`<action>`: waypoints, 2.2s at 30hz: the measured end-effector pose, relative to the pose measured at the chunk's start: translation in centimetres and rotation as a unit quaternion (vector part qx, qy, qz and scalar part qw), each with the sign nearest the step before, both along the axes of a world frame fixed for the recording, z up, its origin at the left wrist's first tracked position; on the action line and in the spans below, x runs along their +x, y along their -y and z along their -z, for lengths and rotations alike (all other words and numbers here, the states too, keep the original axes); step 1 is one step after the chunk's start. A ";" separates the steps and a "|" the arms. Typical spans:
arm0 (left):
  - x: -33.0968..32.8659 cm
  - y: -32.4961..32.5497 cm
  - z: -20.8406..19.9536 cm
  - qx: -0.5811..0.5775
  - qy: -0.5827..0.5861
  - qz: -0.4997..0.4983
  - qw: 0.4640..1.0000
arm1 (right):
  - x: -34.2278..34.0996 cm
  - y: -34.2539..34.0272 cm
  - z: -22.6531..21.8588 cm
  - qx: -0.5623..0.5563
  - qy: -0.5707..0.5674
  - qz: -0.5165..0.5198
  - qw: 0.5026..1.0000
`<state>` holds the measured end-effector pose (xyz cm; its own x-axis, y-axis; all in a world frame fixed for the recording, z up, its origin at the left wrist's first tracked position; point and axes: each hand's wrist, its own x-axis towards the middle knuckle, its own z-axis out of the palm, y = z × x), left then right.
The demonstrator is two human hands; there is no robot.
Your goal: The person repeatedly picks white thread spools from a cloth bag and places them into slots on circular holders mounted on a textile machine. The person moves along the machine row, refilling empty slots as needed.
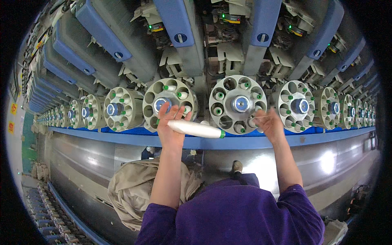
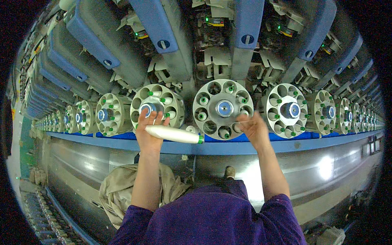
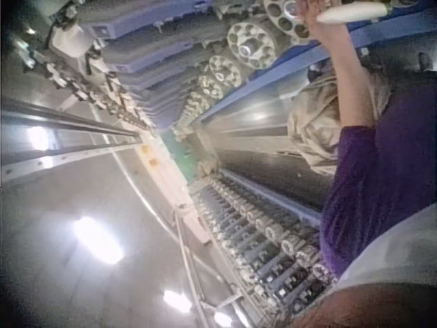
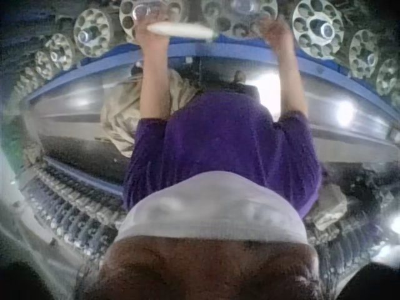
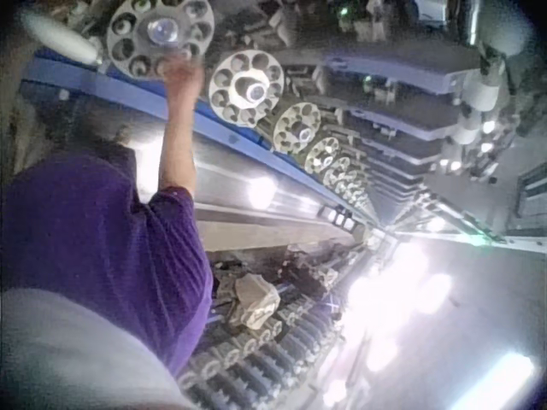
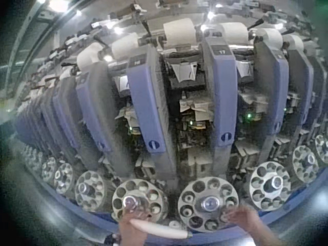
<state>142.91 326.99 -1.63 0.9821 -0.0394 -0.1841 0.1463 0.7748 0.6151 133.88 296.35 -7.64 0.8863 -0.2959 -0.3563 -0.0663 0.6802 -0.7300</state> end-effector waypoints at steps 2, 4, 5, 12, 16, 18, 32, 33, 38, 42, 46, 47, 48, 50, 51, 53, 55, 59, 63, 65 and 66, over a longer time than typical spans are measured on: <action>-0.3 0.9 0.6 0.007 -0.028 -0.003 1.000 | 0.1 1.5 -1.1 0.114 0.096 0.102 0.984; -0.5 2.1 1.5 0.031 -0.018 -0.002 0.999 | 0.3 2.9 -2.3 0.182 0.153 0.066 0.969; -0.3 3.1 2.2 0.080 -0.005 -0.015 0.997 | 0.5 3.7 -3.0 0.203 0.165 0.051 0.964; -2.0 10.8 9.0 0.412 0.141 0.064 0.898 | 5.2 5.3 -3.5 -0.581 -0.012 -0.114 0.806; -3.5 10.0 10.4 0.391 0.130 0.083 0.907 | 5.3 2.9 -2.2 -0.823 -0.092 -0.288 0.482; -4.2 8.7 10.7 0.434 0.122 0.069 0.890 | 5.3 2.6 -2.6 -0.845 -0.055 -0.302 0.438; -14.8 0.6 14.3 0.614 0.117 -0.051 0.779 | 11.4 -0.4 -7.4 -0.731 -0.028 -0.473 0.491; -15.8 -0.2 14.1 0.631 0.110 -0.063 0.765 | 11.5 -0.9 -8.4 -0.761 -0.026 -0.420 0.494; -19.5 -5.8 13.3 0.685 0.096 -0.135 0.709 | 8.4 -6.6 -9.5 -0.747 0.303 -0.171 0.567; -23.2 -15.8 12.8 0.712 -0.027 -0.262 0.651 | 1.5 -19.1 -4.3 -0.485 0.269 -0.511 0.657; -28.6 -24.9 12.8 0.596 -0.209 -0.354 0.690 | -7.3 -33.4 1.8 -0.269 0.379 -0.718 0.518; -29.4 -26.5 13.1 0.632 -0.245 -0.288 0.676 | -8.5 -35.9 3.1 -0.202 0.376 -0.766 0.480; -30.0 -26.9 13.6 0.672 -0.225 -0.242 0.663 | -8.7 -37.9 4.3 -0.313 0.387 -0.749 0.438; -30.4 -27.1 14.6 0.693 -0.158 -0.178 0.681 | -6.8 -39.7 6.4 -0.507 0.255 -0.751 0.336; -29.9 -26.9 15.1 0.699 -0.141 -0.142 0.686 | -4.7 -39.6 7.2 -0.505 0.207 -0.714 0.438; -28.6 -26.1 15.9 0.737 -0.130 -0.093 0.657 | -0.8 -38.5 8.5 -0.560 0.242 -0.549 0.572; -26.6 -25.3 16.3 0.724 -0.118 -0.072 0.675 | 0.9 -37.4 9.6 -0.547 0.195 -0.537 0.612; -22.9 -23.8 16.5 0.740 -0.095 -0.013 0.666 | -1.0 -36.3 11.3 -0.526 0.225 -0.592 0.567; -22.5 -24.3 16.5 0.819 -0.065 0.081 0.564 | -4.3 -34.9 12.7 -0.603 0.155 -0.578 0.527; -22.3 -25.1 16.6 0.842 -0.040 0.073 0.533 | -5.7 -33.7 13.3 -0.559 0.077 -0.605 0.562; -22.1 -25.3 16.7 0.856 -0.047 0.090 0.507 | -6.2 -33.4 13.7 -0.524 0.048 -0.632 0.569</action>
<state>120.86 352.32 -18.35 0.9747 0.1693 -0.1463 0.2108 -0.9139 0.3470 127.64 329.74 -21.30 0.6266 0.5948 -0.5036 0.0558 -0.6788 -0.7322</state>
